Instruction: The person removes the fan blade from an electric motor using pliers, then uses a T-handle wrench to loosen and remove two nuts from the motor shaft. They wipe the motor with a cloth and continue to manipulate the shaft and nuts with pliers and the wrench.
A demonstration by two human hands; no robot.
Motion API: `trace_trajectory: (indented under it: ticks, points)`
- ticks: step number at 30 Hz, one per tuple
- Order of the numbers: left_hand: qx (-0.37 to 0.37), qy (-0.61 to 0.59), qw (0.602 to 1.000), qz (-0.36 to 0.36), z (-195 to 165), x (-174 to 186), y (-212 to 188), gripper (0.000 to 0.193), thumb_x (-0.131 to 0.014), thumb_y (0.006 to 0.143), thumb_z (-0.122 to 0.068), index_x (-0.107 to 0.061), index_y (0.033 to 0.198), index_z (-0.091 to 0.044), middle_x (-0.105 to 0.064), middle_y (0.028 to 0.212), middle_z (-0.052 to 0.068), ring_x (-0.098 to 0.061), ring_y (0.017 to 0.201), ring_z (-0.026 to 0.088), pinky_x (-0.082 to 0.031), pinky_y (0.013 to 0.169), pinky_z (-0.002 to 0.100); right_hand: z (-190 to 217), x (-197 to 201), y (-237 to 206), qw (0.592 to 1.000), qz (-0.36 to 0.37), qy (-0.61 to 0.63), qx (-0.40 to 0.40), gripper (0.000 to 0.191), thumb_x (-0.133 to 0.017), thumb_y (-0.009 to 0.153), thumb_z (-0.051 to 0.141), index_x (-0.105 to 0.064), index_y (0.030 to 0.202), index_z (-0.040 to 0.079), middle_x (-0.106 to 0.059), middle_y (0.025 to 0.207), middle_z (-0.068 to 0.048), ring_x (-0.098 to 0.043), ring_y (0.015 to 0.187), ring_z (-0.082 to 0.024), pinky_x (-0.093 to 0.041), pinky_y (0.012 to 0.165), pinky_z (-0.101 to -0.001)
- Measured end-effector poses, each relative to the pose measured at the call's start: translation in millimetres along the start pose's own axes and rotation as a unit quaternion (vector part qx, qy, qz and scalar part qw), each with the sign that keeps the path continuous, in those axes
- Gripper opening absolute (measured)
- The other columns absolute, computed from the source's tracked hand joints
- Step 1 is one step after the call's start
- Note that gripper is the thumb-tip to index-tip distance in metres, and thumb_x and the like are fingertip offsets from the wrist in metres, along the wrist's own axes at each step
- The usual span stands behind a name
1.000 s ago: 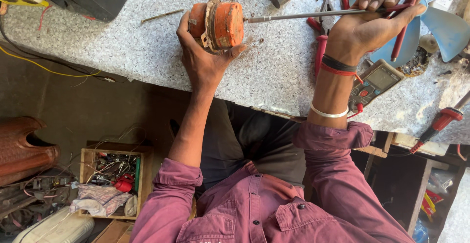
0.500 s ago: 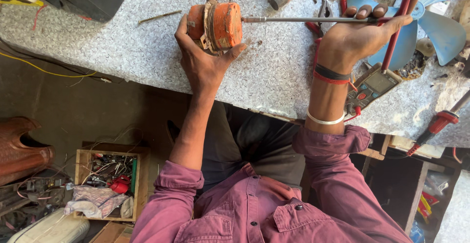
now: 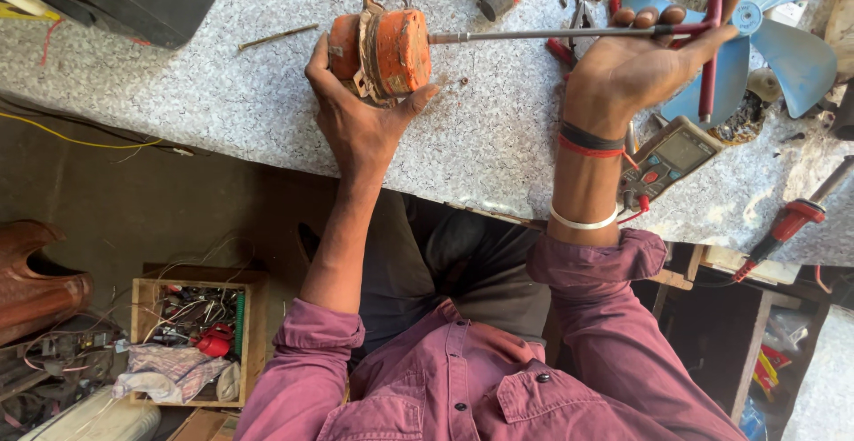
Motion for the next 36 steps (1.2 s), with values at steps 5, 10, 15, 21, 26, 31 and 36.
trace_trajectory:
  ticks: [5, 10, 15, 21, 26, 31, 36]
  points:
    - [0.006, 0.020, 1.000, -0.002, 0.9, 2.1, -0.8, 0.117, -0.075, 0.080, -0.082, -0.027, 0.151, -0.003, -0.052, 0.135, 0.020, -0.066, 0.129, 0.032, -0.064, 0.106, 0.045, -1.0, -0.4, 16.7, 0.989, 0.138, 0.047, -0.036, 0.057, -0.050, 0.103, 0.053, -0.051, 0.145, 0.014, -0.053, 0.088, -0.005, -0.048, 0.077, -0.018, -0.045, 0.064, -0.0347]
    - [0.006, 0.016, 1.000, -0.006, 2.9, 1.9, 0.4, 0.116, -0.075, 0.081, -0.082, -0.027, 0.150, -0.003, -0.052, 0.134, 0.020, -0.069, 0.124, 0.033, -0.067, 0.100, 0.043, -4.9, 13.5, 32.7, 0.983, 0.166, 0.064, -0.053, 0.053, -0.057, 0.102, 0.051, -0.055, 0.134, 0.009, -0.054, 0.088, -0.003, -0.050, 0.077, -0.017, -0.045, 0.064, -0.0339]
    - [-0.005, 0.008, 1.000, -0.012, 3.4, 3.2, 0.8, 0.111, -0.077, 0.086, -0.078, -0.026, 0.150, -0.003, -0.051, 0.134, 0.020, -0.069, 0.123, 0.031, -0.066, 0.099, 0.042, -8.2, 5.3, 32.2, 0.982, 0.154, 0.069, -0.082, 0.046, -0.058, 0.104, 0.054, -0.053, 0.113, 0.010, -0.052, 0.090, -0.004, -0.046, 0.068, -0.020, -0.042, 0.061, -0.0351]
    - [-0.004, -0.001, 1.000, -0.011, -5.3, 4.5, 4.8, 0.109, -0.075, 0.086, -0.079, -0.028, 0.147, -0.002, -0.052, 0.132, 0.019, -0.071, 0.117, 0.031, -0.066, 0.093, 0.041, 5.3, -15.7, 18.2, 0.989, 0.055, 0.095, -0.103, 0.059, -0.048, 0.094, 0.059, -0.065, 0.102, 0.003, -0.035, 0.062, -0.001, -0.031, 0.049, -0.014, -0.027, 0.042, -0.0327]
    - [0.019, -0.033, 0.999, -0.006, -14.4, 9.3, 8.7, 0.110, -0.073, 0.082, -0.083, -0.034, 0.146, -0.003, -0.057, 0.135, 0.016, -0.070, 0.120, 0.029, -0.065, 0.098, 0.041, 23.4, -30.4, 12.8, 0.935, 0.261, 0.112, -0.210, 0.066, -0.037, 0.096, 0.073, -0.051, 0.075, 0.012, -0.030, 0.063, 0.003, -0.023, 0.050, -0.011, -0.020, 0.044, -0.0276]
    - [0.035, -0.046, 0.998, -0.008, -24.7, 11.9, 9.4, 0.110, -0.075, 0.082, -0.082, -0.037, 0.148, -0.004, -0.057, 0.144, 0.014, -0.066, 0.130, 0.032, -0.059, 0.108, 0.045, 24.9, -32.6, 9.7, 0.872, 0.408, 0.147, -0.226, 0.056, -0.034, 0.109, 0.060, -0.050, 0.074, 0.019, -0.034, 0.058, 0.007, -0.023, 0.046, -0.006, -0.021, 0.046, -0.0232]
    - [0.017, -0.024, 1.000, 0.000, -33.7, 10.7, 7.0, 0.109, -0.074, 0.084, -0.080, -0.036, 0.151, -0.004, -0.055, 0.147, 0.017, -0.064, 0.135, 0.033, -0.057, 0.114, 0.045, 9.9, -30.1, 17.3, 0.940, 0.224, 0.127, -0.225, 0.055, -0.039, 0.103, 0.062, -0.057, 0.094, 0.011, -0.044, 0.066, 0.004, -0.036, 0.055, -0.008, -0.034, 0.053, -0.0260]
Point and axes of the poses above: each hand's wrist, its own y-axis towards the middle knuckle, its own x-axis out of the back of the hand, z = x × y, the point moved 2 cm from there along y, towards the middle knuckle
